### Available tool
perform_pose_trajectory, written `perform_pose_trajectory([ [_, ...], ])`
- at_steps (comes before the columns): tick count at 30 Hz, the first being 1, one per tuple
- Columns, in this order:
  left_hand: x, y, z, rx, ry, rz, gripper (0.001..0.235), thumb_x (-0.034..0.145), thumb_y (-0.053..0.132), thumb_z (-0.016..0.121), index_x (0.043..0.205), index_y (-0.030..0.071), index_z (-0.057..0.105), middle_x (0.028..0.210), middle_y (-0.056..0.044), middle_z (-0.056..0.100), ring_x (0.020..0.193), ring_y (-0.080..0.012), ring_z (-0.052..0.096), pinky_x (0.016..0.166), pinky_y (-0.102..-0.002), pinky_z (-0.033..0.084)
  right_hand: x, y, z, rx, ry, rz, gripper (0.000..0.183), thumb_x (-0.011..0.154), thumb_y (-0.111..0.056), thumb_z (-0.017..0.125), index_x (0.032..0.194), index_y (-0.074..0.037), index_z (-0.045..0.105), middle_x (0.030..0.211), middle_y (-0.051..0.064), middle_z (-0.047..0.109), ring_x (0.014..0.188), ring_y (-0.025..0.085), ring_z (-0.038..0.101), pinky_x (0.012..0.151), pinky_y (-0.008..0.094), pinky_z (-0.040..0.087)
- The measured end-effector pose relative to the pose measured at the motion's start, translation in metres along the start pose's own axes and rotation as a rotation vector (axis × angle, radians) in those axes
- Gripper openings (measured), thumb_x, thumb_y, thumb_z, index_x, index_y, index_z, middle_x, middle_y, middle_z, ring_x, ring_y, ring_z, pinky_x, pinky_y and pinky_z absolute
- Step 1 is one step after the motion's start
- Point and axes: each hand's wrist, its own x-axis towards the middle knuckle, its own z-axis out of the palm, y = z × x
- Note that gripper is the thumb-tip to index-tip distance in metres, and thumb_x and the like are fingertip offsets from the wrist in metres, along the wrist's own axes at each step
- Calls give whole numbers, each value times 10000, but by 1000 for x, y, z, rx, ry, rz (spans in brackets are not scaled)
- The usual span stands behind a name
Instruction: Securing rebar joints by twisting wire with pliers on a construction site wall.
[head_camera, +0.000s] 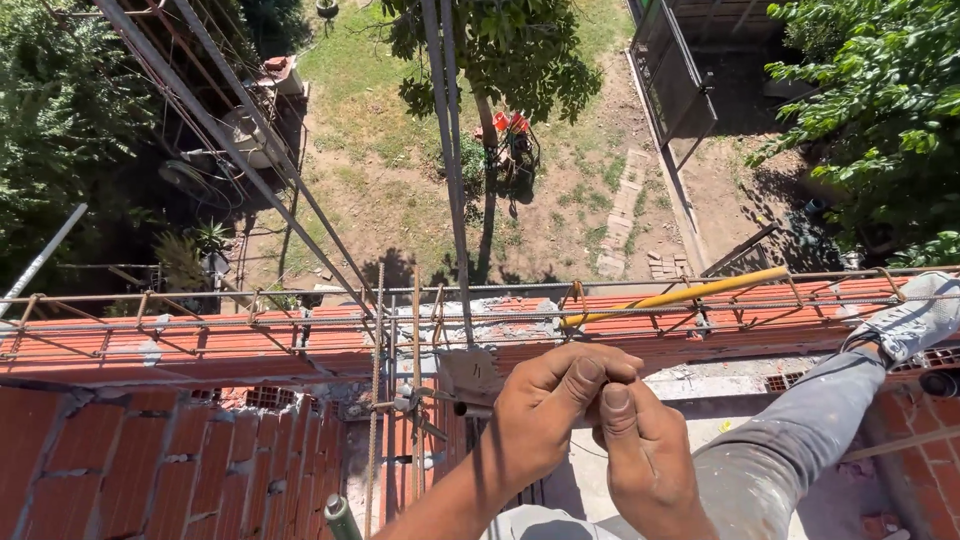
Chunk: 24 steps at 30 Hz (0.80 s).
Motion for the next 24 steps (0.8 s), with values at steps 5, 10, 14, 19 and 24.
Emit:
perform_pose_trajectory([
  [5, 1, -3, 17, -163, 176, -37, 431, 1150, 494, 633, 1017, 116, 791, 1192, -133, 885, 1038, -171, 805, 737, -271, 564, 2, 12, -1, 165, -114, -22, 458, 1200, -369, 553, 970, 4, 688, 808, 59, 541, 690, 149, 446, 566, 346, 379],
  [10, 7, -16, 28, -346, 283, -84, 498, 1187, 480, 571, 882, 94, 645, 884, -109, 694, 844, -190, 648, 855, -329, 548, 8, 30, -1, -143, -137, -85, 517, 1175, -361, 552, 815, -48, 750, 705, 2, 640, 668, 133, 528, 567, 377, 439],
  [14, 8, -18, 26, -365, 290, -138, 532, 1158, 554, 577, 863, 113, 620, 879, -110, 685, 834, -182, 625, 831, -324, 539, 8, 35, -9, -22, -210, 21, 546, 1192, -358, 598, 728, -71, 588, 707, -5, 446, 670, 147, 382, 544, 364, 315],
  [19, 8, -31, 30, -452, 328, -145, 532, 1156, 516, 599, 817, 111, 538, 749, -66, 534, 782, -212, 580, 901, -378, 584, 7, 43, -16, -217, -223, -83, 485, 1174, -366, 589, 792, -74, 650, 666, -6, 509, 653, 162, 431, 583, 384, 399],
  [24, 29, 2, 5, -486, 286, 3, 466, 1152, 504, 594, 902, 111, 576, 769, -54, 568, 714, -231, 647, 890, -477, 637, 16, 70, -52, 57, -439, 47, 517, 1148, -474, 611, 856, -48, 643, 681, 11, 437, 611, 152, 379, 540, 343, 314],
])
